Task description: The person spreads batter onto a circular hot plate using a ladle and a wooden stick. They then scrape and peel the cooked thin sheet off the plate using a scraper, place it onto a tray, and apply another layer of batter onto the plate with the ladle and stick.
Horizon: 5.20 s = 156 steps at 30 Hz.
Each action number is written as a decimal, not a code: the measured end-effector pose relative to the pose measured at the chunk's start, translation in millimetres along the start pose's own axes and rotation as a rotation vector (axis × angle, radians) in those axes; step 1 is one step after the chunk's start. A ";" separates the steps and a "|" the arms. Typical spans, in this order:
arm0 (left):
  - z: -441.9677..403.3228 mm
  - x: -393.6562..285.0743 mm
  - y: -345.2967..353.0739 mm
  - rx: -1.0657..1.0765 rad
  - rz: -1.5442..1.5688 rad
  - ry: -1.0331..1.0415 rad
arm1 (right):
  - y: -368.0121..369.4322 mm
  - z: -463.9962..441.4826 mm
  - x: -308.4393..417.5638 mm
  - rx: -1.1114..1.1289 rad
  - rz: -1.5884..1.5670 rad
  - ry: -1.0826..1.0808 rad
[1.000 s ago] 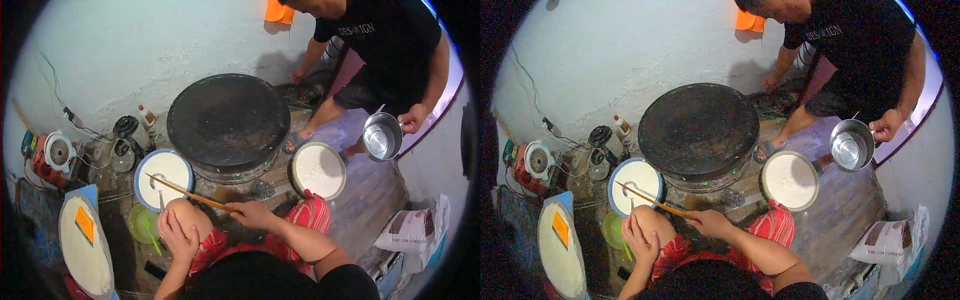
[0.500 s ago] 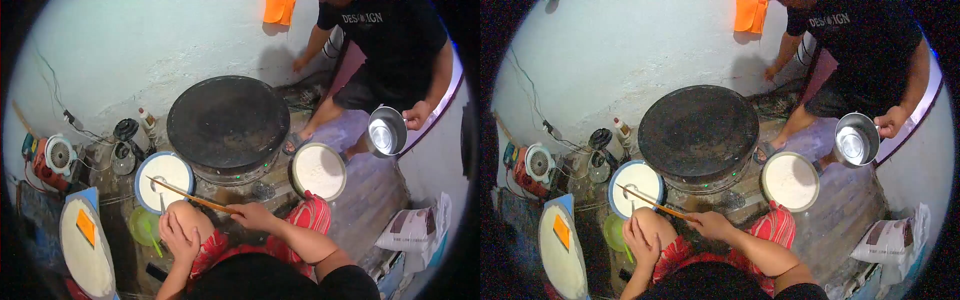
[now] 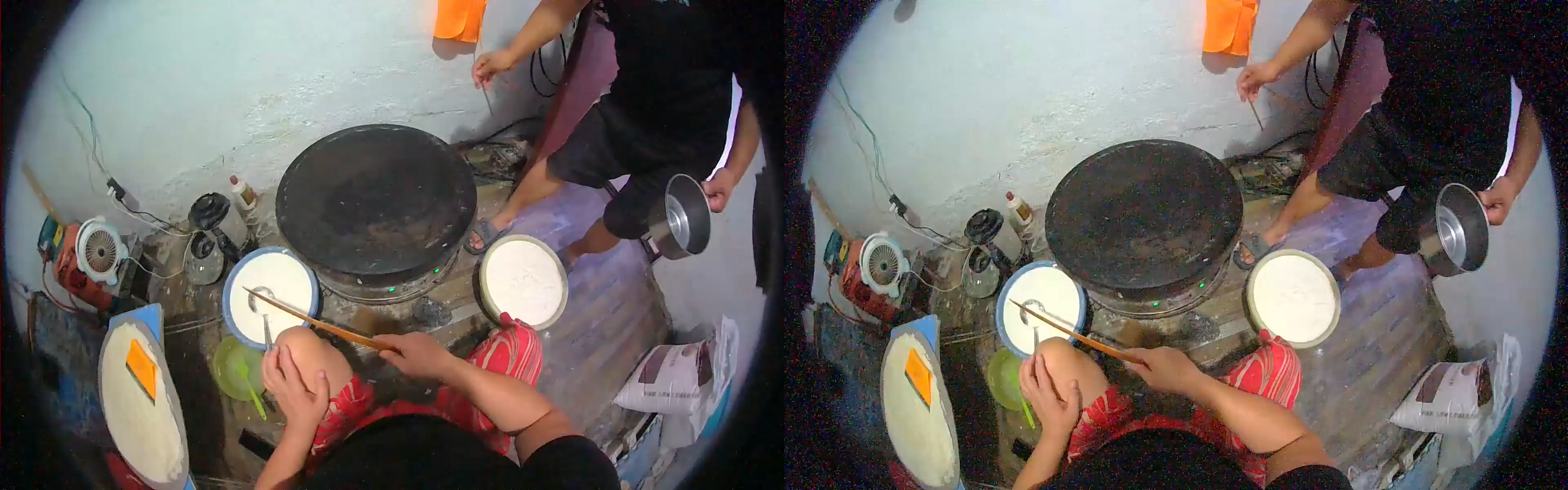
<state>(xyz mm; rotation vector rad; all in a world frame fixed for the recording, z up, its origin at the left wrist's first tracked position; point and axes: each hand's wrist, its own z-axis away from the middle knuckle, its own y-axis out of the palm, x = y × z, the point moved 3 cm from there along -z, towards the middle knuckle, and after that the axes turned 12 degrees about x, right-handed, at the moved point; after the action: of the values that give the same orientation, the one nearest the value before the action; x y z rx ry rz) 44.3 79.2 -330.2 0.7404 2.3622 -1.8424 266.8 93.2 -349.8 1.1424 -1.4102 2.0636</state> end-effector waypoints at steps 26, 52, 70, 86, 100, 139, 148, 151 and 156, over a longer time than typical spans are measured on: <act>0.6 83.1 40.8 -0.204 1.325 -0.656 | -1.8 0.0 -0.1 0.050 0.058 0.072; -40.1 229.9 163.6 0.226 2.118 -1.078 | -8.3 -16.1 -20.7 0.035 -0.224 0.302; -43.0 211.2 111.8 0.688 0.104 -0.759 | -11.2 -17.9 -29.0 0.012 -0.312 0.303; -88.0 215.8 135.7 0.579 0.059 -0.675 | -15.0 -28.9 -25.6 -0.020 -0.314 0.333; -40.6 200.6 113.4 0.518 1.756 -1.416 | -19.3 -27.2 -24.4 -0.032 -0.190 0.253; -29.2 189.2 58.5 0.533 2.093 -1.241 | -18.7 -29.9 -24.0 -0.038 -0.378 0.338; -39.7 156.2 -41.3 0.343 1.861 -0.946 | -27.1 -26.7 -33.6 -0.148 -0.461 0.248; -51.2 149.8 -59.0 0.298 1.839 -0.857 | -33.7 -22.2 -34.3 -0.189 -0.430 0.163; -71.0 138.1 -63.8 0.277 1.867 -0.748 | -41.8 -10.8 -35.4 -0.116 -0.635 0.348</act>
<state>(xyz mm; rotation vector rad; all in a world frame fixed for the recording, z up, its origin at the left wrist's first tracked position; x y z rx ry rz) -85.9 180.1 -297.8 1.2079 0.3092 -1.0207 312.5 124.7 -355.5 0.9600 -0.8438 1.6004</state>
